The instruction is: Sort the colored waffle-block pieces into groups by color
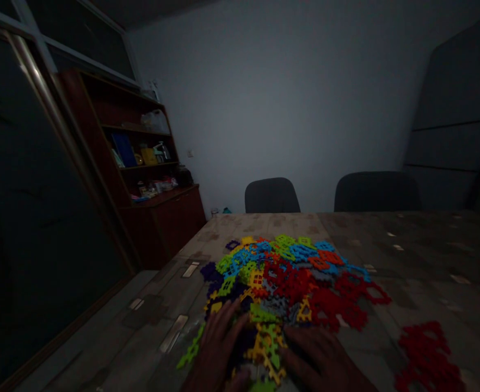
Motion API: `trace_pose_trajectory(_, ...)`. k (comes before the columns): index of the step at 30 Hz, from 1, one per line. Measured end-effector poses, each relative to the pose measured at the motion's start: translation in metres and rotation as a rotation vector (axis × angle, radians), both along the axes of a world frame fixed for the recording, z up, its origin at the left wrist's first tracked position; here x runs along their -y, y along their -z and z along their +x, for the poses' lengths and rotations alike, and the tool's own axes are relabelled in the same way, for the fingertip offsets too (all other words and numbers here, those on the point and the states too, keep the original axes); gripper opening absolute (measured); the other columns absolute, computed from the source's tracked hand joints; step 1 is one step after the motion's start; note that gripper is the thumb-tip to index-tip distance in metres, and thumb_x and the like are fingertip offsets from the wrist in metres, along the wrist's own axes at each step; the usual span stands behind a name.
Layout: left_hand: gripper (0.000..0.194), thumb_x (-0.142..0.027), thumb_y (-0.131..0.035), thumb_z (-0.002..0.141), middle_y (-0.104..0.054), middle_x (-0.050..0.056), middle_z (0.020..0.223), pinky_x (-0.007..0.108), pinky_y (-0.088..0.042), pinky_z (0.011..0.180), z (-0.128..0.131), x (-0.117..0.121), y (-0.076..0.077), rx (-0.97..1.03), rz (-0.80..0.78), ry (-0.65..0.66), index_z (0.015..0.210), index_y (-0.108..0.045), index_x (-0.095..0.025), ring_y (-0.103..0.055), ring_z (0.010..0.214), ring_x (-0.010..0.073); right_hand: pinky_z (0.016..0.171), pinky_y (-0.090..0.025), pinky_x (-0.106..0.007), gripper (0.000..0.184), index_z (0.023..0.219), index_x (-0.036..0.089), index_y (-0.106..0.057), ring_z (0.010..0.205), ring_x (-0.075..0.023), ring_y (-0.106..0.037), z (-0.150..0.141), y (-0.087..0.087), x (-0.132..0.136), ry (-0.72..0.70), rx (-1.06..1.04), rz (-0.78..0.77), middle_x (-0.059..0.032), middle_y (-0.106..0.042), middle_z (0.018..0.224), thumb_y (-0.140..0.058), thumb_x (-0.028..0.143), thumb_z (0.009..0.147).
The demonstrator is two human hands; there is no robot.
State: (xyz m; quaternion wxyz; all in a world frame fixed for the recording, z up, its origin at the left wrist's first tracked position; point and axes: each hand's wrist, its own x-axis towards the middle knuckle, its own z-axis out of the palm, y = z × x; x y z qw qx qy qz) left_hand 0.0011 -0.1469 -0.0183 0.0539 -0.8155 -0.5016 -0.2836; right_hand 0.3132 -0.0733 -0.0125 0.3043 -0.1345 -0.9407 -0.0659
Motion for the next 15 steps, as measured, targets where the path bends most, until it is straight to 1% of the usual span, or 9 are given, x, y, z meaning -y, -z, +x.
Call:
trace_pose_trajectory(3, 0.057, -0.052, -0.035, 0.107, -0.035, 0.009, 0.167, 0.056, -0.034, 0.121, 0.009, -0.021, -0.011, 0.067, 0.008, 0.046, 0.160, -0.032, -0.033, -0.033, 0.153, 0.0330, 0.092, -0.061, -0.043, 0.067, 0.157, 0.034, -0.040, 0.117, -0.0315, -0.069, 0.012, -0.010, -0.013, 0.036, -0.008, -0.120, -0.0116, -0.067, 0.141, -0.062, 0.056, 0.098)
trace_pose_trajectory(5, 0.051, -0.046, -0.037, 0.107, -0.039, 0.007, 0.165, 0.054, -0.031, 0.123, 0.005, -0.039, -0.028, 0.119, 0.007, 0.025, 0.156, -0.040, -0.033, -0.034, 0.152, 0.0311, 0.101, -0.056, -0.047, 0.055, 0.153, 0.038, -0.047, 0.128, -0.0321, -0.063, 0.032, -0.012, -0.032, 0.146, -0.034, -0.242, -0.0080, -0.061, 0.148, -0.056, 0.052, 0.101)
trace_pose_trajectory(6, 0.048, -0.043, -0.039, 0.106, -0.042, 0.007, 0.163, 0.054, -0.030, 0.123, -0.001, -0.050, -0.037, 0.149, -0.003, -0.008, 0.152, -0.046, -0.032, -0.036, 0.151, 0.0304, 0.105, -0.054, -0.049, 0.048, 0.150, 0.038, -0.051, 0.133, -0.0321, -0.059, 0.044, -0.012, -0.046, 0.231, -0.073, -0.298, -0.0071, -0.057, 0.152, -0.049, 0.049, 0.104)
trace_pose_trajectory(7, 0.045, -0.042, -0.041, 0.105, -0.046, 0.006, 0.161, 0.054, -0.028, 0.124, -0.009, -0.064, -0.046, 0.189, -0.019, -0.063, 0.148, -0.052, -0.031, -0.038, 0.150, 0.0300, 0.108, -0.051, -0.051, 0.046, 0.147, 0.036, -0.056, 0.136, -0.0328, -0.055, 0.057, -0.013, -0.062, 0.305, -0.120, -0.347, -0.0073, -0.055, 0.154, -0.044, 0.050, 0.105)
trace_pose_trajectory(9, 0.046, -0.048, -0.046, 0.100, -0.054, 0.008, 0.154, 0.052, -0.029, 0.124, -0.028, -0.096, -0.061, 0.302, -0.103, -0.200, 0.138, -0.060, -0.026, -0.045, 0.145, 0.0299, 0.115, -0.044, -0.053, 0.053, 0.145, 0.029, -0.059, 0.139, -0.0342, -0.052, 0.082, -0.015, -0.100, 0.473, -0.173, -0.473, -0.0106, -0.054, 0.154, -0.042, 0.057, 0.103)
trace_pose_trajectory(10, 0.050, -0.051, -0.045, 0.099, -0.057, 0.011, 0.150, 0.053, -0.031, 0.123, -0.039, -0.113, -0.066, 0.330, -0.125, -0.247, 0.137, -0.061, -0.023, -0.048, 0.142, 0.0314, 0.116, -0.042, -0.054, 0.056, 0.141, 0.027, -0.062, 0.139, -0.0350, -0.052, 0.092, -0.016, -0.119, 0.540, -0.191, -0.517, -0.0117, -0.055, 0.153, -0.042, 0.060, 0.100)
trace_pose_trajectory(11, 0.054, -0.054, -0.046, 0.096, -0.059, 0.013, 0.147, 0.055, -0.032, 0.122, -0.050, -0.130, -0.068, 0.350, -0.138, -0.282, 0.134, -0.062, -0.019, -0.050, 0.140, 0.0339, 0.117, -0.040, -0.054, 0.058, 0.133, 0.026, -0.068, 0.139, -0.0360, -0.052, 0.101, -0.018, -0.138, 0.577, -0.182, -0.551, -0.0126, -0.059, 0.149, -0.045, 0.064, 0.095)
trace_pose_trajectory(13, 0.058, -0.061, -0.052, 0.091, -0.064, 0.015, 0.141, 0.055, -0.037, 0.118, -0.068, -0.160, -0.068, 0.389, -0.186, -0.336, 0.127, -0.066, -0.018, -0.054, 0.136, 0.0366, 0.118, -0.037, -0.057, 0.062, 0.118, 0.022, -0.074, 0.138, -0.0401, -0.051, 0.111, -0.022, -0.170, 0.634, -0.185, -0.571, -0.0163, -0.063, 0.143, -0.049, 0.069, 0.087)
trace_pose_trajectory(15, 0.059, -0.064, -0.058, 0.088, -0.066, 0.017, 0.138, 0.055, -0.040, 0.116, -0.079, -0.185, -0.064, 0.425, -0.240, -0.366, 0.122, -0.068, -0.017, -0.057, 0.133, 0.0366, 0.114, -0.040, -0.062, 0.067, 0.112, 0.019, -0.075, 0.133, -0.0443, -0.055, 0.111, -0.023, -0.192, 0.700, -0.193, -0.589, -0.0212, -0.067, 0.135, -0.044, 0.071, 0.084)
